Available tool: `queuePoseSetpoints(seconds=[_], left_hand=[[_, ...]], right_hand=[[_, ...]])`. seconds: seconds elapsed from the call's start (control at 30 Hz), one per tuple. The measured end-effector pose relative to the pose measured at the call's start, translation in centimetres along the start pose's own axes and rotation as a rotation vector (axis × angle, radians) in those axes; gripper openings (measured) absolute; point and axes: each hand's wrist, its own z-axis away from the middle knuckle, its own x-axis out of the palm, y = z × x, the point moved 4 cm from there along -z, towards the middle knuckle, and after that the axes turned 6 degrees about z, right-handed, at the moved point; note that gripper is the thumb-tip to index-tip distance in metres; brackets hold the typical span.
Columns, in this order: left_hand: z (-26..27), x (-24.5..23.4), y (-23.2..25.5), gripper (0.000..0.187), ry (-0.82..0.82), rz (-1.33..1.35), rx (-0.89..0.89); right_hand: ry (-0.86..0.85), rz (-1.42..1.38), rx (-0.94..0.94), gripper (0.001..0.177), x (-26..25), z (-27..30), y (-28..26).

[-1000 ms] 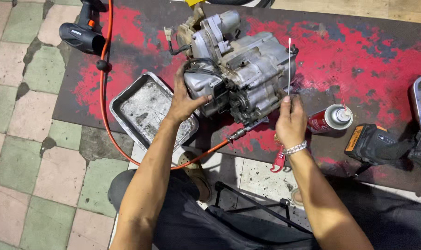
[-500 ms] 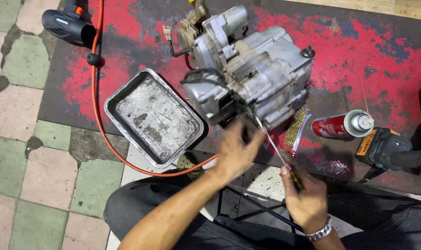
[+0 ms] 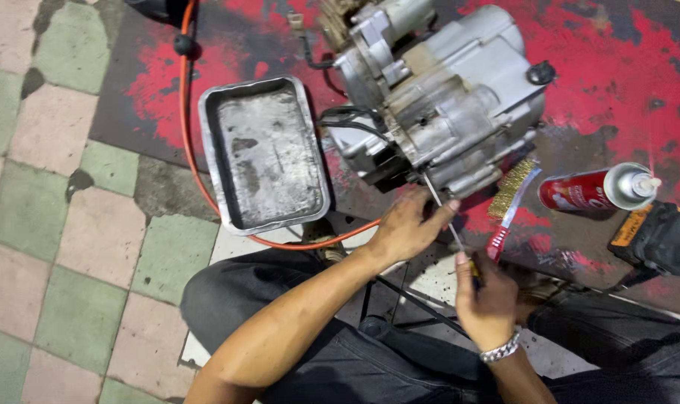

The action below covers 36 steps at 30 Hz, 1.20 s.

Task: The person is working on a disassembled motorcycle engine placed on a red workbench. They use a screwdriver to adjust internal components, a wire brush to clean the engine casing, and a spray can to lubricate parts. The person also uses a pneumatic tool to tighten bolts on the engine.

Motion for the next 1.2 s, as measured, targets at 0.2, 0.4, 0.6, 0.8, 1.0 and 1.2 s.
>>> queuePoseSetpoints(seconds=[0.2, 0.4, 0.6, 0.8, 1.0, 1.2], left_hand=[[-0.6, -2.4, -5.3, 0.088, -0.485, -0.114, -0.188], [-3.3, -7.7, -13.4, 0.049, 0.182, 0.896, -0.434], [-6.2, -5.8, -10.7, 0.08, 0.343, 1.543, -0.269], [-5.9, -6.5, -6.6, 0.082, 0.412, 1.377, -0.396], [-9.3, -7.3, -3.9, 0.083, 0.336, 1.213, -0.367], [-10.9, -5.9, -1.9, 0.085, 0.326, 1.064, -0.375]], right_hand=[[0.049, -0.032, -0.115, 0.028, -0.9, -0.3, -0.4], [0.008, 0.037, -0.11, 0.027, -0.1, -0.3, 1.4], [-0.071, -0.102, 0.047, 0.027, 0.4, 0.6, 4.4], [0.103, -0.114, -0.108, 0.031, -0.6, 0.6, 5.5], [-0.088, -0.159, 0.137, 0.052, 1.8, -0.4, 6.1], [-0.221, -0.198, 0.251, 0.059, 4.8, 0.1, 7.6]])
